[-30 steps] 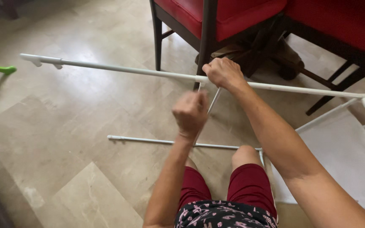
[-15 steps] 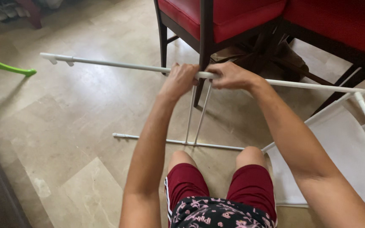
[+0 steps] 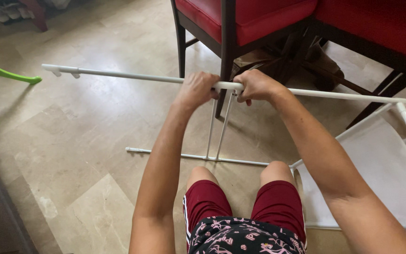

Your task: The person assembles a white PVC furniture frame by connecting vertical and horizontal pipes with elbow and T-joints. They insert pipes into connectors, adjust alignment, and secure the structure while kneeling on the floor.

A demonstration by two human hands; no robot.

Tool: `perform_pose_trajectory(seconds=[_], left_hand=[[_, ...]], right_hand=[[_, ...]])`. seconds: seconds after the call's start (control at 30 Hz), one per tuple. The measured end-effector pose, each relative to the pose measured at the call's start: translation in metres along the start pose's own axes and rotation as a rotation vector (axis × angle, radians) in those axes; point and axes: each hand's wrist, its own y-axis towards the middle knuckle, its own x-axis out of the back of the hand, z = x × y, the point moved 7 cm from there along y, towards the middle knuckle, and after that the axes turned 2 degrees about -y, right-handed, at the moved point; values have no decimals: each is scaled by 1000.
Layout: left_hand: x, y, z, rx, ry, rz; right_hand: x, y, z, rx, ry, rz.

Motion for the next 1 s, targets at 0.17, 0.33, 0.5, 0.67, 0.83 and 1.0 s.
perform_pose_trajectory(seconds=[0.17,0.33,0.5,0.67,0.83,1.0], left_hand=[[28,-57,-44,-202,170,-768],[-45,-80,-44,262,-247,-569],[-77,-72,-47,225,-553,-793],[-100,-61,-30,457,-724,-764],[-115,-56,-25,454,-848,-823],[-118,-49,-26,405,-848,-865]], right_hand=[[-3,4,-1,18,56,78],[-3,9,-5,79,34,74],[11,-11,-8,131,-254,-208],[10,-27,-6,230,-215,-267],[9,-23,5,209,-235,-294],[9,-25,8,204,-320,-276]])
